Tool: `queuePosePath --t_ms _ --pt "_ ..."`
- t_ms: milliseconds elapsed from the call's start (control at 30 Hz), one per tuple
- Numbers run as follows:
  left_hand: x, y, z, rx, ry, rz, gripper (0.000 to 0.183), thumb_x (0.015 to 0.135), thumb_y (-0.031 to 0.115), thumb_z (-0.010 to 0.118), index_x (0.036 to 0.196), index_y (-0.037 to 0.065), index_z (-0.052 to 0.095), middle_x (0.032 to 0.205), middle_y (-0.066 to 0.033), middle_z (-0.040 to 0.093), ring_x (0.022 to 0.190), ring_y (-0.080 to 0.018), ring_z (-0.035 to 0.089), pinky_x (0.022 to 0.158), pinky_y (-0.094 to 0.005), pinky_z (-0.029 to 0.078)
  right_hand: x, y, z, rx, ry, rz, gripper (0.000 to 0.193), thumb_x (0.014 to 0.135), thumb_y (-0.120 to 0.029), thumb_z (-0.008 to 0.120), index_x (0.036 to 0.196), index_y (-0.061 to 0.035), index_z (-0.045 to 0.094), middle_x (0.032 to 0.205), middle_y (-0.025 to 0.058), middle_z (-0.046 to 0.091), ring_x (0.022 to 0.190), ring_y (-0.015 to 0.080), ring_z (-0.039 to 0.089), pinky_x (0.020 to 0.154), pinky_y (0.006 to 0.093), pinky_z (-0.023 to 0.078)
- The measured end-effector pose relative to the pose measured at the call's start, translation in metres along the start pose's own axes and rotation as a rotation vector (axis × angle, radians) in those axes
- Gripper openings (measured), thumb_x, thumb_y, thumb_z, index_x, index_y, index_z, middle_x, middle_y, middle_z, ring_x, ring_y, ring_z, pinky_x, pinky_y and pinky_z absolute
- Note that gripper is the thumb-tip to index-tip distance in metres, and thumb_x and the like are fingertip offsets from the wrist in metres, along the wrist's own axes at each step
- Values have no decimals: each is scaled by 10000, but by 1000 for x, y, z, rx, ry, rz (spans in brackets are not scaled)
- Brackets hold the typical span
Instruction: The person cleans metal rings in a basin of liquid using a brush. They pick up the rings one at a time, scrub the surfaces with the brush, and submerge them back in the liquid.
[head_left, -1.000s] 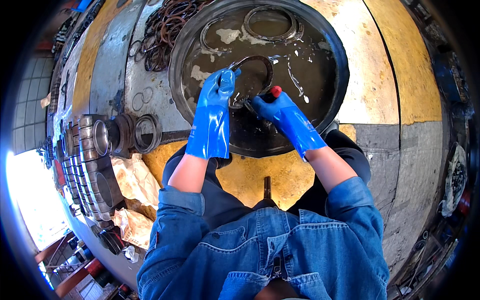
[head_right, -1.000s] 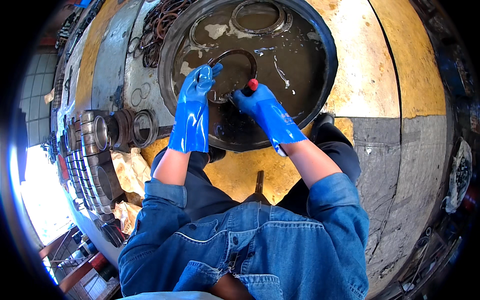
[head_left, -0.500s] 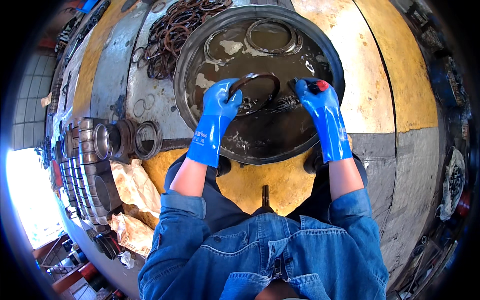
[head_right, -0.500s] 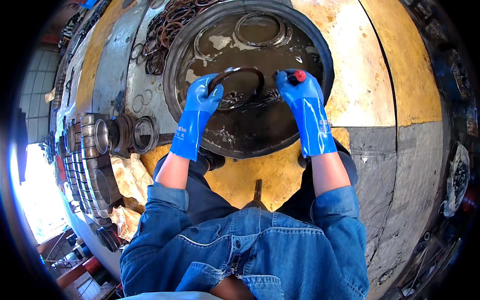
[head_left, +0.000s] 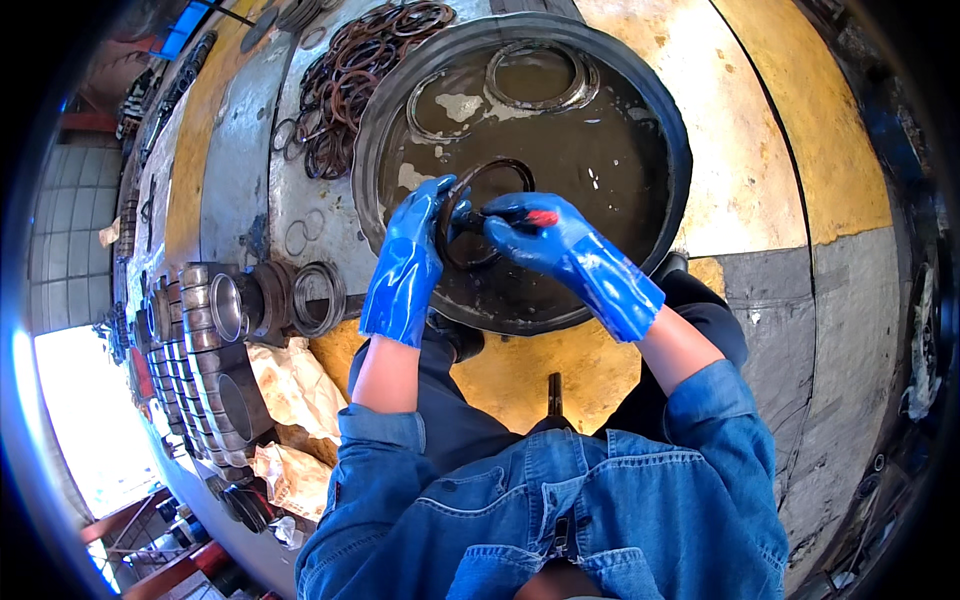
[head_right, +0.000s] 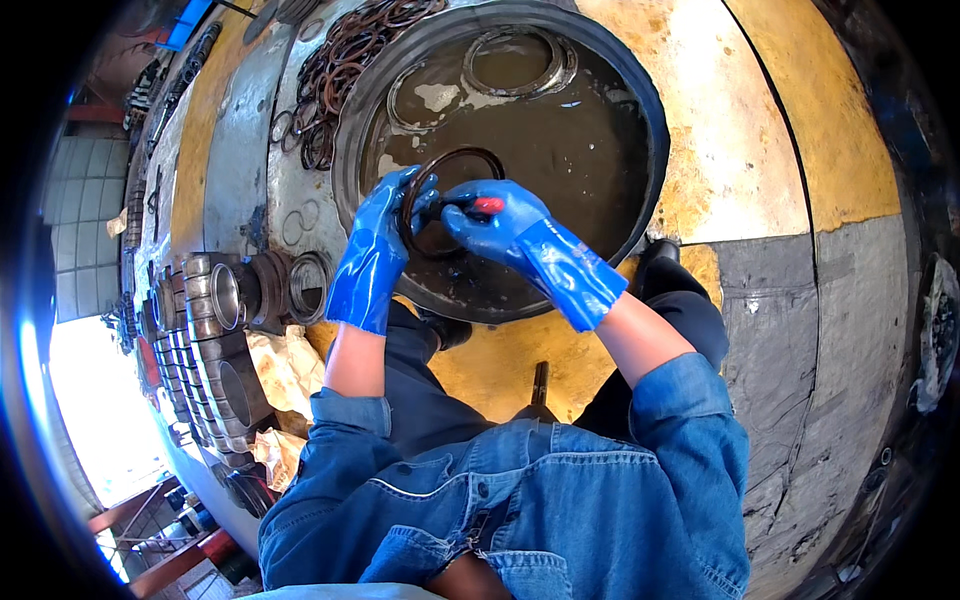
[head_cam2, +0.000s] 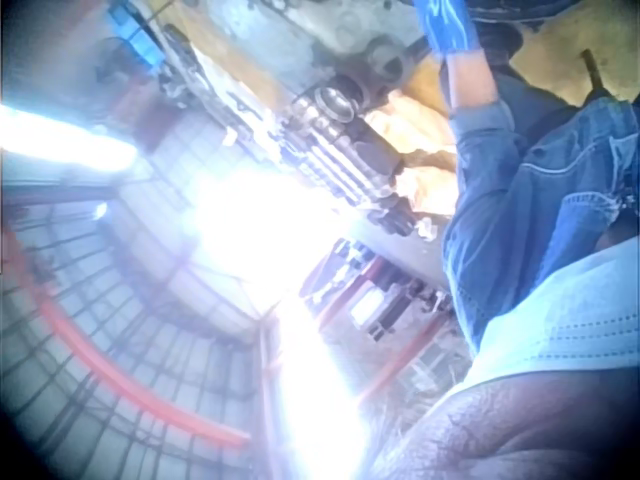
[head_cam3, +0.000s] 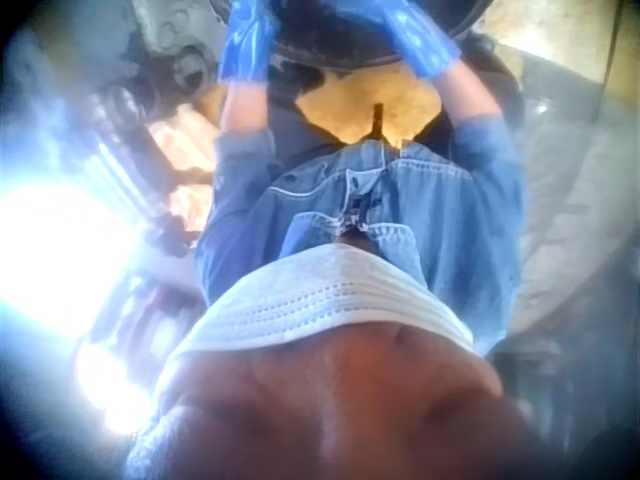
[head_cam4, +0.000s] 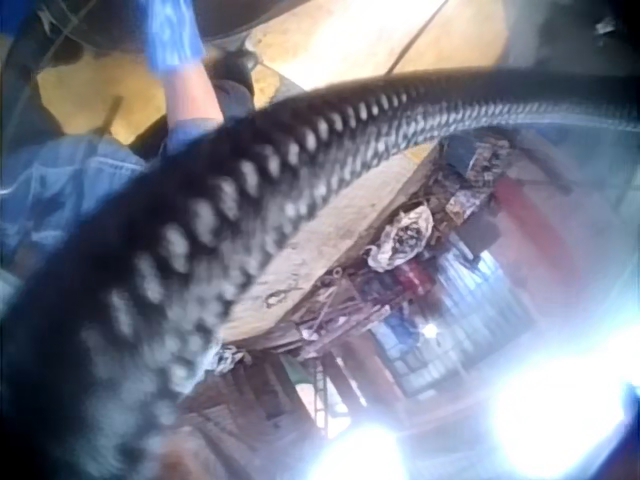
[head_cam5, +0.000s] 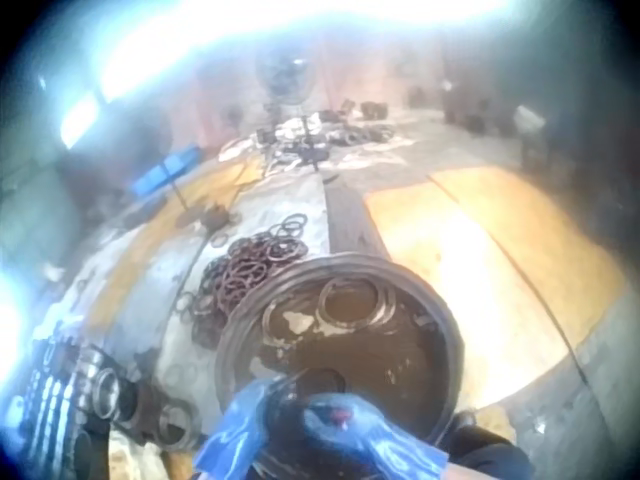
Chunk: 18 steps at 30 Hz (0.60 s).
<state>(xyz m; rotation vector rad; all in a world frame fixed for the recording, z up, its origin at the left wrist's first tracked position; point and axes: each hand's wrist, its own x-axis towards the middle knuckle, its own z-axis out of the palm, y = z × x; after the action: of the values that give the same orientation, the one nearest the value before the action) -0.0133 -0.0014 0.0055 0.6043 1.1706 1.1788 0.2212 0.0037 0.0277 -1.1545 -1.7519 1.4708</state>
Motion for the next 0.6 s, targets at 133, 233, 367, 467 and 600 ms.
queuePosePath --t_ms 133,233,367,467,600 --pt "10 0 5 704 -9 109 439 1017 236 659 1398 29 583 1229 -132 720 1048 -236 704 890 -380 561 -1 8 9 -298 102 -110 305 928 -304 717 1170 -121 750 1037 147 761 956 321 736 870 402 583" --pt "15 -5 13 544 -20 79 395 1009 184 658 1338 -21 584 1126 -132 734 926 -209 717 822 -334 578 1 30 7 -545 199 -7 292 910 -321 714 1143 -152 764 1013 151 760 955 370 728 863 431 584" --pt "7 -3 32 432 3 -14 351 1017 166 640 1298 -33 576 1051 -134 733 888 -209 720 796 -335 572 7 63 -15 -530 443 122 260 901 -328 687 1112 -207 777 1014 157 755 940 390 718 828 460 584" --pt "4 -4 35 371 11 -46 327 1018 152 624 1292 -24 586 1053 -128 725 922 -207 712 816 -337 565 8 31 -24 -2 416 68 237 940 -241 687 1139 -144 770 982 144 763 924 288 739 841 382 576" --pt "12 -30 14 334 -1 106 330 1005 129 624 1303 -11 598 1097 -111 720 979 -192 692 845 -320 557 1 -7 -3 366 149 -191 260 957 -122 702 1205 -50 735 1027 103 753 955 143 700 869 301 554"
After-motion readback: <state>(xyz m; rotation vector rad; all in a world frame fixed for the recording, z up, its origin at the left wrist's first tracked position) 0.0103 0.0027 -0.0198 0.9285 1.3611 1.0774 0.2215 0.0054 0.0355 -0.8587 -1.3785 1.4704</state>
